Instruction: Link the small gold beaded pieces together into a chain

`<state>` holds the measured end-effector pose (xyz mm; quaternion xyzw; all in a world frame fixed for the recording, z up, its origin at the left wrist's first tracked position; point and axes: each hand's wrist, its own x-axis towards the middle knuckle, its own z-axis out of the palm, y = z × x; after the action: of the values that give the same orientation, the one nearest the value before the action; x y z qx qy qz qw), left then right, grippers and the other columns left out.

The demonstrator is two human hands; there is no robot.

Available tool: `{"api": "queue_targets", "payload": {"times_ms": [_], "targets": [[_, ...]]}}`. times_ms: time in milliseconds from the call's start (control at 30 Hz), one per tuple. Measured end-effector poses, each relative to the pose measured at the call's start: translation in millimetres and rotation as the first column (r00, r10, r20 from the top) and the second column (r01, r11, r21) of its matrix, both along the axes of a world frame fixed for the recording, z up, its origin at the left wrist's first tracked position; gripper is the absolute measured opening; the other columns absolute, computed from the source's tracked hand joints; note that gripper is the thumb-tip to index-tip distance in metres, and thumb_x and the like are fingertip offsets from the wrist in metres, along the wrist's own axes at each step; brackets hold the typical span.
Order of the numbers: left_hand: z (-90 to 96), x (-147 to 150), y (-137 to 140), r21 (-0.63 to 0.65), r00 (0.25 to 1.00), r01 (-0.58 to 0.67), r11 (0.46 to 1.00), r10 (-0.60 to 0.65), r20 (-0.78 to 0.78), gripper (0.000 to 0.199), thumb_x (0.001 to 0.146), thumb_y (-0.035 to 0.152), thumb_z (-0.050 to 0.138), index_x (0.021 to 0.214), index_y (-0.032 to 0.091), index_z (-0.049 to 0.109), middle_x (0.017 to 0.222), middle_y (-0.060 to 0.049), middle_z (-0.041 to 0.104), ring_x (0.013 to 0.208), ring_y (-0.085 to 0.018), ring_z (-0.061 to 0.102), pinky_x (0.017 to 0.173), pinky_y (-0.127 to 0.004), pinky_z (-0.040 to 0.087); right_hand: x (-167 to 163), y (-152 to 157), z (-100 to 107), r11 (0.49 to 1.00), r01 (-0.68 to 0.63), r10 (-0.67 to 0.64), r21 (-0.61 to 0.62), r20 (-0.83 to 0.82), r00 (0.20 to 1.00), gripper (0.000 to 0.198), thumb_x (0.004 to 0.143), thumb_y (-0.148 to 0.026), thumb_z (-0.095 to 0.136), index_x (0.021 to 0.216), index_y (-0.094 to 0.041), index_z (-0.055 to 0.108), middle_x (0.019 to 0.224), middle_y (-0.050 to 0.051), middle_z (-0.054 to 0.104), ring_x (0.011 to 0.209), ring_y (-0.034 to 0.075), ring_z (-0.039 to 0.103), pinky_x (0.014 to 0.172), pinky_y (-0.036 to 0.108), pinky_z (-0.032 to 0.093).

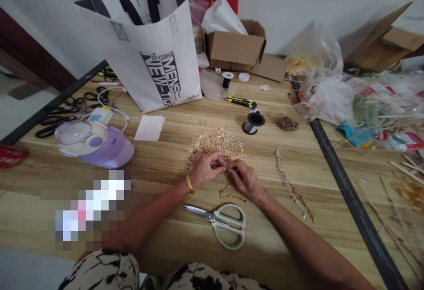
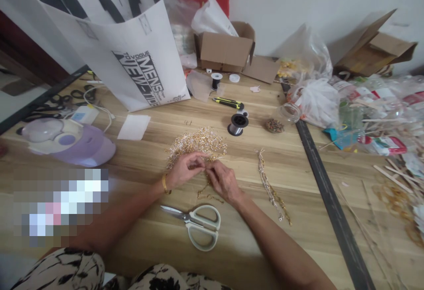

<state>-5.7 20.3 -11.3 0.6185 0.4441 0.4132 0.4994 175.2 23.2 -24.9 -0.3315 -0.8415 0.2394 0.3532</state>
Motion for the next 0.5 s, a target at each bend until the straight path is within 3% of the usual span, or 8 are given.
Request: {"api": "queue_targets", "payload": {"times_ms": [300, 500], "targets": [[-2.1, 0.8, -0.4, 0.031, 1.0, -0.012, 0.999, 0.012, -0.015, 0.036, 0.073, 0.006, 0.06, 0.108, 0.014, 0.061, 0.078, -0.002, 0.066, 0.075, -0.012, 0.063, 0.075, -0.024, 0.053, -0.1, 0.4, 0.3, 1.0, -0.007, 0.007, -0.004, 0.007, 1.0, 0.007, 0.093, -0.018, 0.042, 0.092, -0.02, 0.049, 0.079, 0.004, 0.056, 0.067, 0.015, 0.055, 0.062, 0.026, 0.044], [-6.5, -0.3, 1.0, 0.092, 0.995, -0.028, 0.995, 0.036, -0.095, 0.012, 0.076, 0.013, 0.062, 0.087, 0.012, 0.067, 0.082, -0.006, 0.07, 0.075, -0.014, 0.065, 0.072, -0.024, 0.053, -0.5, 0.5, 1.2, 1.0, -0.012, 0.012, -0.02, -0.001, 1.0, 0.007, 0.093, -0.018, 0.042, 0.091, -0.02, 0.049, 0.079, 0.004, 0.056, 0.068, 0.015, 0.055, 0.063, 0.026, 0.045]]}}
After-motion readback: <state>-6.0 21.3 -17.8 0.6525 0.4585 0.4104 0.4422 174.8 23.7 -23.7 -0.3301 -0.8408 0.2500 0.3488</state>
